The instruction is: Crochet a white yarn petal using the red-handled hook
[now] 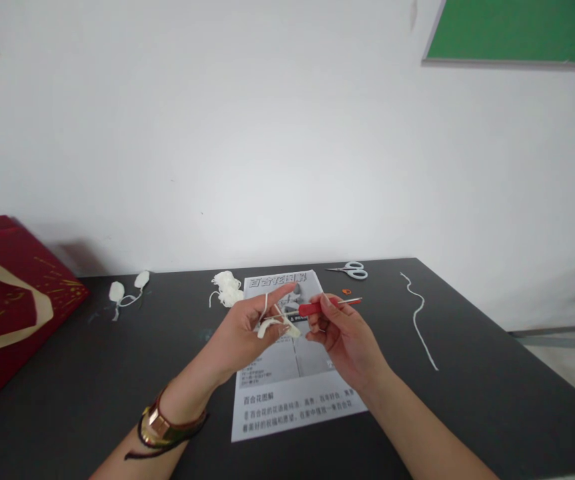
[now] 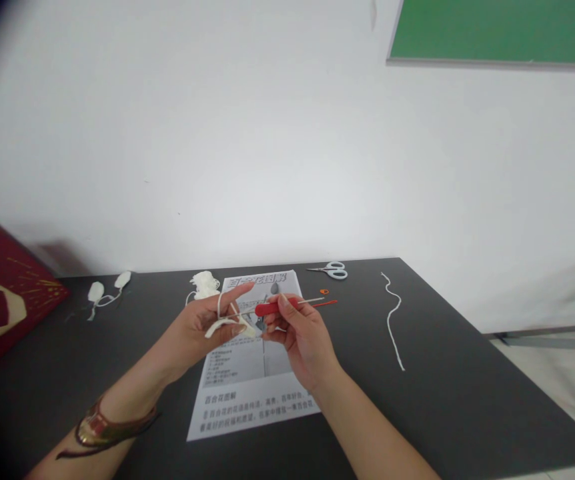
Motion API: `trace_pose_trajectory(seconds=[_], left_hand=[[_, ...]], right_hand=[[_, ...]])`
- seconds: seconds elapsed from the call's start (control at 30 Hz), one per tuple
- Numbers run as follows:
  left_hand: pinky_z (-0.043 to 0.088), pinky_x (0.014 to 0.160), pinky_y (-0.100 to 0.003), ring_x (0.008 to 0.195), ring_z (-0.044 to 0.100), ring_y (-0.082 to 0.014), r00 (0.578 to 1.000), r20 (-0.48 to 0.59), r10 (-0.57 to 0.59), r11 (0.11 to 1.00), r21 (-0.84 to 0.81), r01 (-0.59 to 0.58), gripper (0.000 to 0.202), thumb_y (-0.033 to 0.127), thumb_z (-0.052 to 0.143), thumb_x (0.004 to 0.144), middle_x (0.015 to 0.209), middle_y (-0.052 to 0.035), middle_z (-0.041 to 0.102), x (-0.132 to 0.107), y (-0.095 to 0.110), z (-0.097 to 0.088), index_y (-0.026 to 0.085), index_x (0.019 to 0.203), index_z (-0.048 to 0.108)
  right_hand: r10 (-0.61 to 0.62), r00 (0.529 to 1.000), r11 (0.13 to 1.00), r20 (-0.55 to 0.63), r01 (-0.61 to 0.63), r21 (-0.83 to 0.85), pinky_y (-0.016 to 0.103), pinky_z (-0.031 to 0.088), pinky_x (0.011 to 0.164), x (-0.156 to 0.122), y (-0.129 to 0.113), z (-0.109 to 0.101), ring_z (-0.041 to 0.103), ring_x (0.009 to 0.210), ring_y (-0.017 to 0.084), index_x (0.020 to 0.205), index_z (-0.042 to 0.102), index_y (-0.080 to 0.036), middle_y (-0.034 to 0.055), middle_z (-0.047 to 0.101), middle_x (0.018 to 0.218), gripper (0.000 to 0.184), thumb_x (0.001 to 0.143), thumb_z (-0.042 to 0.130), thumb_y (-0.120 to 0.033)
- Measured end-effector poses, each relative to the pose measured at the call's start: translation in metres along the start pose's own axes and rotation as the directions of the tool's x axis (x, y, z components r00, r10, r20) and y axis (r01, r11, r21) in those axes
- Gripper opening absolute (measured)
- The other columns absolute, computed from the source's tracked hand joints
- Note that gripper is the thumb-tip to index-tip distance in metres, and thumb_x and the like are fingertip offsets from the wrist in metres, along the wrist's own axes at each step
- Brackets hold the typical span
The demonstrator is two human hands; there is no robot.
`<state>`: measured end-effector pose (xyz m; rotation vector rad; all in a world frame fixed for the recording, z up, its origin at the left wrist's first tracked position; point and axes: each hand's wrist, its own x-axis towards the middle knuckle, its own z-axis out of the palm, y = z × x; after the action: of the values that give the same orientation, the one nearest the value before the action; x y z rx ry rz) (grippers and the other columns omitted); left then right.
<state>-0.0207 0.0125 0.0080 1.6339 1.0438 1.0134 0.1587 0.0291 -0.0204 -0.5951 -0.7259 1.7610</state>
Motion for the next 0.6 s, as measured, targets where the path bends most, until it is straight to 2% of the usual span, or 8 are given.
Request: trace_pose_trajectory(seconds=[0.2, 0.4, 0.6], left_hand=[[0.040, 0.071, -0.026, 0.070, 0.048, -0.0123, 0.999, -0.021, -0.050, 0.997, -0.067, 0.048, 0.054, 0.020, 0.062, 0.077, 0.073, 0.0029, 0.053, -0.002, 0.002, 0.002, 0.021, 0.130, 0.052], [0.038, 0.068, -0.024, 0.067, 0.047, -0.0102, 0.987, -0.050, -0.154, 0.972, -0.188, 0.142, 0.055, 0.021, 0.066, 0.075, 0.074, 0.0037, 0.052, -0.002, 0.004, 0.008, 0.022, 0.128, 0.053], [0.039, 0.072, -0.026, 0.072, 0.049, -0.0115, 0.986, -0.028, -0.164, 0.968, -0.196, 0.156, 0.057, 0.022, 0.066, 0.076, 0.077, 0.0027, 0.054, -0.005, 0.007, 0.012, 0.020, 0.130, 0.051]], right_hand=[[-0.019, 1.000, 1.000, -0.016, 0.019, -0.025, 0.020, 0.056, 0.052, -0.002, -0.001, 0.001, 0.058, 0.051, 0.008, 0.080, 0.067, -0.014, 0.0030, 0.070, 0.067, 0.018, 0.077, 0.070, -0.031], [-0.019, 1.000, 1.000, -0.023, 0.019, -0.018, 0.021, 0.056, 0.050, 0.000, -0.002, 0.001, 0.057, 0.050, 0.009, 0.079, 0.067, -0.014, 0.0005, 0.066, 0.061, 0.018, 0.077, 0.069, -0.032], [-0.015, 1.000, 1.000, -0.021, 0.014, -0.007, 0.021, 0.057, 0.049, -0.001, -0.003, 0.001, 0.055, 0.048, 0.008, 0.078, 0.066, -0.014, -0.0001, 0.066, 0.060, 0.018, 0.077, 0.069, -0.032]])
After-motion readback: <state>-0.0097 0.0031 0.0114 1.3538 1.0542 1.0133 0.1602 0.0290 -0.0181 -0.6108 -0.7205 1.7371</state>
